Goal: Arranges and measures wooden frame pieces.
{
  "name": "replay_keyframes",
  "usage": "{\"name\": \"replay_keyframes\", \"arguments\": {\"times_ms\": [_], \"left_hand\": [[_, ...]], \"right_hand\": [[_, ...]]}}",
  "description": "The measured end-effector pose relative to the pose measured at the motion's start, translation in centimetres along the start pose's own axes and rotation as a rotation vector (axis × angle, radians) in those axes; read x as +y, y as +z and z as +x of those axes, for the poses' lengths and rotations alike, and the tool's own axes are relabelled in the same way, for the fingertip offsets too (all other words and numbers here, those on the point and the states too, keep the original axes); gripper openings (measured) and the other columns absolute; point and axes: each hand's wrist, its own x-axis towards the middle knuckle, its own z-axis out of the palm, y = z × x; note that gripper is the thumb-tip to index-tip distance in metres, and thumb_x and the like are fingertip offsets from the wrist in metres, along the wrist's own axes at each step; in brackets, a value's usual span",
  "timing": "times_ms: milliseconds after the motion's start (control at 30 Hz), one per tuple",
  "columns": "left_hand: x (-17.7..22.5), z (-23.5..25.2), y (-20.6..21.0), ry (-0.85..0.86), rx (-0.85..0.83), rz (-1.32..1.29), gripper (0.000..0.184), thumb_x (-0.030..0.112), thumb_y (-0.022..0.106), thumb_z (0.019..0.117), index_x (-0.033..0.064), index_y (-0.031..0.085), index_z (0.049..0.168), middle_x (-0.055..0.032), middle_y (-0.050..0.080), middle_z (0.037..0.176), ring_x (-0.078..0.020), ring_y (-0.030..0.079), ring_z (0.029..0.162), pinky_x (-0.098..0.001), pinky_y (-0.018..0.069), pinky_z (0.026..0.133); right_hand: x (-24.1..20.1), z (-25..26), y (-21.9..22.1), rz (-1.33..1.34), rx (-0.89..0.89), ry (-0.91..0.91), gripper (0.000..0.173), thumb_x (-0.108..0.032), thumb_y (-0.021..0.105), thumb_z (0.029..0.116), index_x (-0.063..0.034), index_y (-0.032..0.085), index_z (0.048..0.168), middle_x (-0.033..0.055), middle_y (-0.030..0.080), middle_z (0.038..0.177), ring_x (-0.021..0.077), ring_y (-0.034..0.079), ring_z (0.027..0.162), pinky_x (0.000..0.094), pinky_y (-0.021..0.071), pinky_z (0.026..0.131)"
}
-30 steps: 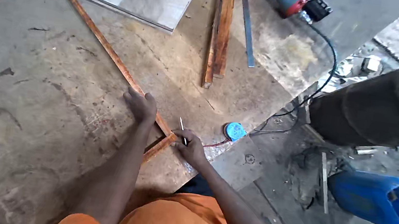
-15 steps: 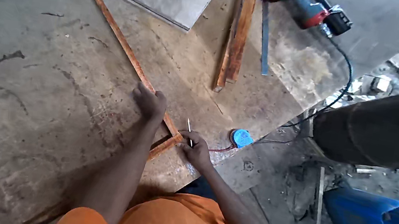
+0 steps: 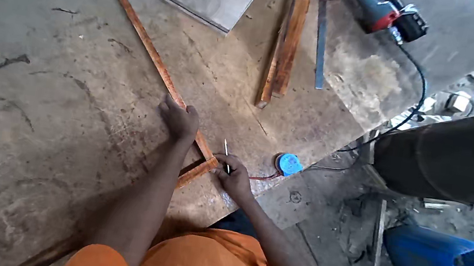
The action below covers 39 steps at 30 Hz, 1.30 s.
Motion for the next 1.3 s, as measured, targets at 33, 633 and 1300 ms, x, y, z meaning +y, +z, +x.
{"name": "replay_keyframes", "arguments": {"times_ms": [33, 633, 1300], "left_hand": [[0.03, 0.00, -0.07, -0.001, -0.006, -0.004, 0.077, 0.026, 0.067, 0.0916, 0.0071, 0.034, 0.158, -0.0234, 0.046, 0.148, -0.0381, 0.050, 0.134, -0.0492, 0.0470, 0.109], [-0.28, 0.11, 0.18, 0.015, 0.011, -0.015, 0.077, 0.026, 0.067, 0.0910, 0.0062, 0.035, 0.158, -0.0227, 0.048, 0.145, -0.0379, 0.049, 0.134, -0.0497, 0.0451, 0.110], [-0.30, 0.09, 0.28, 0.042, 0.021, 0.001, 0.072, 0.025, 0.064, 0.0940, 0.0032, 0.036, 0.157, -0.0245, 0.048, 0.144, -0.0383, 0.051, 0.132, -0.0478, 0.0451, 0.110]], "right_hand": [[-0.01, 0.02, -0.01, -0.004, 0.000, 0.002, 0.035, -0.010, 0.080, 0.0868, -0.0148, 0.074, 0.121, 0.0042, 0.071, 0.115, 0.0170, 0.066, 0.103, 0.0400, 0.0554, 0.090], [0.18, 0.09, 0.02, -0.012, 0.003, 0.004, 0.035, -0.012, 0.082, 0.0856, -0.0144, 0.075, 0.119, 0.0052, 0.071, 0.116, 0.0178, 0.065, 0.105, 0.0401, 0.0553, 0.091], [0.27, 0.09, -0.01, -0.003, 0.000, 0.006, 0.034, -0.011, 0.081, 0.0862, -0.0150, 0.075, 0.119, 0.0043, 0.071, 0.115, 0.0167, 0.065, 0.102, 0.0383, 0.0553, 0.088]]}}
